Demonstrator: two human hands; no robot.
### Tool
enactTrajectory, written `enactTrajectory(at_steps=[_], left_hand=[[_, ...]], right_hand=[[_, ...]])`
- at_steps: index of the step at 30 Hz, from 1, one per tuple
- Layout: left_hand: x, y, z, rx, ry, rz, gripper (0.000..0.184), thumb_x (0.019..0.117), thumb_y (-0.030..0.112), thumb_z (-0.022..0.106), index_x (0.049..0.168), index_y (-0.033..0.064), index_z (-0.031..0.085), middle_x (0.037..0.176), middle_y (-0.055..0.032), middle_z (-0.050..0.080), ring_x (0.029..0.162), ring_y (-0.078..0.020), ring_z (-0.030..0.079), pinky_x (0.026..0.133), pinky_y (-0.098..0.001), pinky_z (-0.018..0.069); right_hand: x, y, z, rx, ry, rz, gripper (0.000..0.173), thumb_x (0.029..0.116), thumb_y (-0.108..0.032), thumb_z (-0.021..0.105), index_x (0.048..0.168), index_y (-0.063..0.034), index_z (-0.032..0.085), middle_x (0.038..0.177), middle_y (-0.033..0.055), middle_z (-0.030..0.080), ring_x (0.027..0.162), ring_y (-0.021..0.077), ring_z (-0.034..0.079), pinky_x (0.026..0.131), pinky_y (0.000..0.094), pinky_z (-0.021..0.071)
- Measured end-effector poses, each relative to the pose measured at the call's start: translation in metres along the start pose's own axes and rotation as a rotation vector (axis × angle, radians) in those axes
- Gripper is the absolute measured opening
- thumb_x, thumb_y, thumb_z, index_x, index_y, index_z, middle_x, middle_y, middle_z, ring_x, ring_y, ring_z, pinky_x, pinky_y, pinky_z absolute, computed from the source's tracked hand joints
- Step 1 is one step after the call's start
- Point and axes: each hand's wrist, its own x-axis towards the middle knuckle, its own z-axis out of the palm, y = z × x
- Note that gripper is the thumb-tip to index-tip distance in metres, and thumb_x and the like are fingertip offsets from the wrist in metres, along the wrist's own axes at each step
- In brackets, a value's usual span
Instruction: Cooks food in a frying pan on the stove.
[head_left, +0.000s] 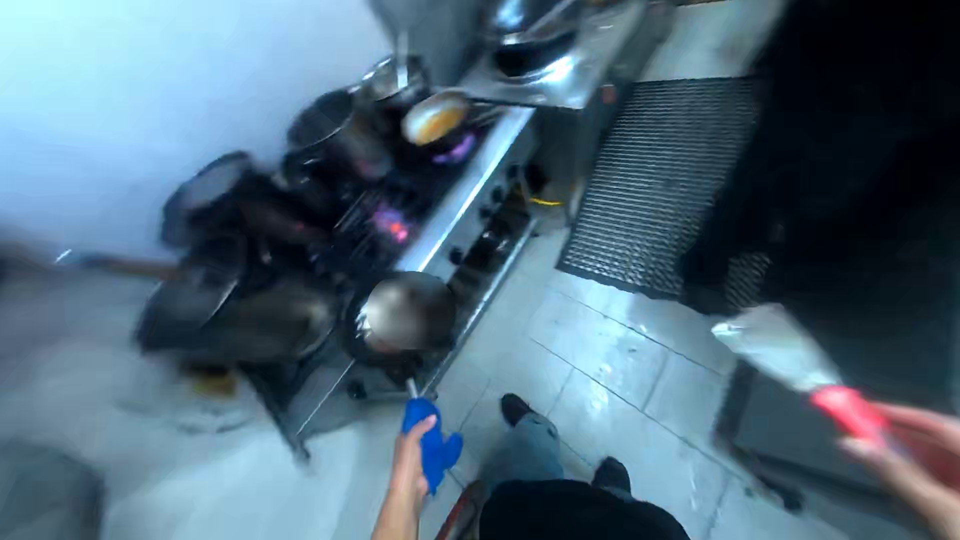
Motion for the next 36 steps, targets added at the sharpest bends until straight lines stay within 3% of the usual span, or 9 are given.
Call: enactTrajectory(at_steps=[2,4,7,11,18,24,29,32,36], left_hand=[[0.005,-0.004,-0.022,0.038,0.009,-0.012,0.051,0.0885,0.017,0.07,0.132,-0.0019,0.052,0.094,-0.0194,0.068,0.076,-0.0281,0.069,0.067,-0.0468,0.0609],[0.008,-0.002,-0.044,0.099,0.017,-0.01,0.063,0.0794,0.017,0.078,0.134,-0.0027,0.053,0.104,-0.0221,0.07,0.085,-0.0315,0.071,0.074,-0.0503,0.0618],[0.016,0.007,-0.075,0.209,0.025,0.01,0.071,0.0718,0.014,0.082,0.136,-0.0013,0.056,0.116,-0.0202,0.069,0.102,-0.0297,0.07,0.087,-0.049,0.0606],[0.033,0.018,-0.108,0.324,-0.01,0.019,0.073,0.0696,0.013,0.085,0.136,-0.0004,0.057,0.118,-0.0181,0.069,0.105,-0.0261,0.07,0.092,-0.0463,0.0595],[0.05,0.061,-0.135,0.538,0.028,-0.09,0.057,0.0706,0.018,0.087,0.122,0.0031,0.068,0.106,-0.0149,0.073,0.096,-0.0262,0.072,0.089,-0.0504,0.0596],[0.061,0.085,-0.142,0.766,0.026,-0.233,0.055,0.0686,0.019,0.086,0.119,0.0059,0.069,0.104,-0.0155,0.073,0.096,-0.0313,0.072,0.088,-0.0576,0.058],[0.061,0.093,-0.142,0.885,-0.009,-0.292,0.05,0.0743,0.025,0.085,0.118,0.0066,0.07,0.106,-0.0167,0.073,0.1,-0.0339,0.071,0.091,-0.0603,0.0554],[0.059,0.081,-0.132,0.818,-0.011,-0.316,0.046,0.0726,0.021,0.084,0.114,0.0077,0.071,0.1,-0.0146,0.074,0.093,-0.0317,0.072,0.085,-0.0594,0.0578],[0.059,0.079,-0.141,0.879,0.044,-0.336,0.049,0.0734,0.027,0.083,0.118,0.0117,0.071,0.102,-0.0139,0.075,0.096,-0.0324,0.072,0.086,-0.0618,0.0563]], right_hand=[[0.069,-0.006,0.094,0.004,-0.092,-0.187,0.044,0.0938,-0.027,0.071,0.13,-0.0029,0.064,0.105,0.0117,0.073,0.085,0.0156,0.071,0.074,0.0381,0.0618],[0.134,-0.064,0.184,-0.121,-0.203,-0.252,0.038,0.0928,-0.036,0.072,0.126,-0.0171,0.07,0.098,0.0027,0.075,0.08,0.0155,0.071,0.072,0.0434,0.0613],[0.219,-0.153,0.287,-0.408,-0.456,-0.326,0.033,0.0972,-0.037,0.069,0.128,-0.024,0.071,0.104,0.0039,0.076,0.094,0.0233,0.072,0.086,0.0541,0.0577],[0.295,-0.196,0.377,-0.708,-0.589,-0.409,0.025,0.0959,-0.038,0.066,0.117,-0.028,0.075,0.102,0.002,0.076,0.097,0.0247,0.072,0.084,0.0564,0.0572],[0.333,-0.231,0.426,-0.775,-0.678,-0.324,0.019,0.0951,-0.035,0.068,0.111,-0.0289,0.078,0.097,-0.0002,0.076,0.091,0.0214,0.072,0.082,0.0553,0.0578],[0.347,-0.268,0.455,-0.848,-0.704,-0.303,0.014,0.0923,-0.032,0.069,0.1,-0.0261,0.079,0.088,0.0027,0.075,0.083,0.0247,0.072,0.072,0.057,0.057],[0.353,-0.292,0.455,-0.974,-0.747,-0.332,0.012,0.0896,-0.033,0.071,0.09,-0.0226,0.076,0.083,0.0033,0.072,0.08,0.0263,0.071,0.068,0.0576,0.0566],[0.358,-0.289,0.473,-0.967,-0.74,-0.331,0.013,0.0883,-0.034,0.071,0.093,-0.0241,0.077,0.083,0.0043,0.073,0.079,0.0271,0.071,0.065,0.0579,0.0566],[0.375,-0.289,0.485,-0.918,-0.816,-0.42,0.015,0.0908,-0.034,0.071,0.103,-0.0315,0.079,0.088,-0.0009,0.075,0.082,0.0223,0.072,0.071,0.0564,0.0576]])
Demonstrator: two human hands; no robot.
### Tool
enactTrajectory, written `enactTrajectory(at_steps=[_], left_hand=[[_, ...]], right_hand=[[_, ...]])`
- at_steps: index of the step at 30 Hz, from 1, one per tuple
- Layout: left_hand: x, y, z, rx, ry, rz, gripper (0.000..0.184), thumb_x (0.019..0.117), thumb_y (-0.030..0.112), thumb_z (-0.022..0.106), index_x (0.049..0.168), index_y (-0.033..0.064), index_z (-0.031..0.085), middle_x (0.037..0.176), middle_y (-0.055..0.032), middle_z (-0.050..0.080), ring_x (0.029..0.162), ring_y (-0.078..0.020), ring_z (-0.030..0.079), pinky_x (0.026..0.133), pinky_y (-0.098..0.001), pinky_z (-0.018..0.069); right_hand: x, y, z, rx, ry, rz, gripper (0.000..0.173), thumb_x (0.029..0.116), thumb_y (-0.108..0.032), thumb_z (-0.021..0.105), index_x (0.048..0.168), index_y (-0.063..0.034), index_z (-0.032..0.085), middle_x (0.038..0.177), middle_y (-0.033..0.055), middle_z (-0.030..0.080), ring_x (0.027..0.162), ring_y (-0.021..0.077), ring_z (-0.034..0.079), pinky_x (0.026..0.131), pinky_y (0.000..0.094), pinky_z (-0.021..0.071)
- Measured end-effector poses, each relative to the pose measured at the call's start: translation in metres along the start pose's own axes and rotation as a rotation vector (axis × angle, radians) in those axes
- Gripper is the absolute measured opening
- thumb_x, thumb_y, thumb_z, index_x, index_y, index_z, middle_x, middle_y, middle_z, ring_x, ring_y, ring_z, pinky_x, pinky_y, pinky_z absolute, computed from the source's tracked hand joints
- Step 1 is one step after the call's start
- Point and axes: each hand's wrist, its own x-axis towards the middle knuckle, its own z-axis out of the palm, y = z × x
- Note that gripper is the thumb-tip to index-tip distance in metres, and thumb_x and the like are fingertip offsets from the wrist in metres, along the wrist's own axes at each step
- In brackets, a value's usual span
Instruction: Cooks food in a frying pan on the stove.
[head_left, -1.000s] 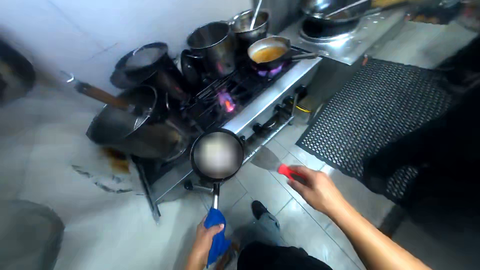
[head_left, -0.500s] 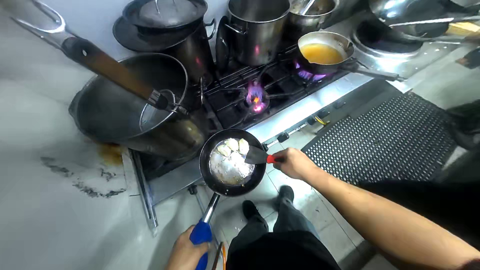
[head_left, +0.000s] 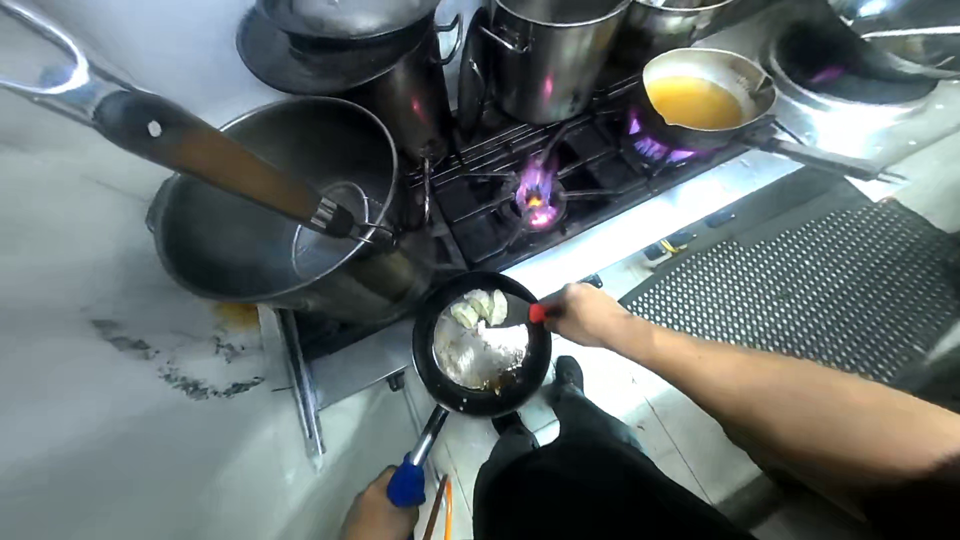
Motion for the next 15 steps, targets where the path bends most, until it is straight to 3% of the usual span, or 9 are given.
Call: enactTrajectory(at_steps=[7,10,15], left_hand=[[0.002,-0.003,0.001,0.041,0.006,-0.015,0.051,0.0744,0.028,0.082,0.121,0.0108,0.069,0.104,-0.0155,0.074,0.097,-0.0341,0.072,0.087,-0.0626,0.056],[-0.002,0.002,-0.004,0.052,0.012,-0.006,0.051,0.0734,0.028,0.083,0.12,0.0115,0.069,0.104,-0.0143,0.074,0.098,-0.0332,0.072,0.087,-0.0621,0.0559],[-0.009,0.012,-0.011,0.025,0.045,0.044,0.052,0.0742,0.023,0.085,0.12,0.0042,0.069,0.105,-0.0172,0.074,0.098,-0.0328,0.072,0.09,-0.0592,0.0563]], right_hand=[[-0.007,0.06,0.001,0.129,-0.059,-0.133,0.031,0.0955,-0.034,0.072,0.127,-0.0341,0.074,0.102,-0.0049,0.077,0.091,0.012,0.072,0.085,0.047,0.0584],[-0.013,0.076,0.012,0.237,-0.05,-0.148,0.031,0.0951,-0.031,0.074,0.126,-0.0342,0.075,0.101,-0.0071,0.077,0.09,0.0079,0.071,0.085,0.0434,0.0592],[-0.026,0.091,0.032,0.395,-0.024,-0.198,0.029,0.0942,-0.026,0.075,0.123,-0.029,0.077,0.099,-0.0057,0.078,0.087,0.0072,0.071,0.083,0.0403,0.06]])
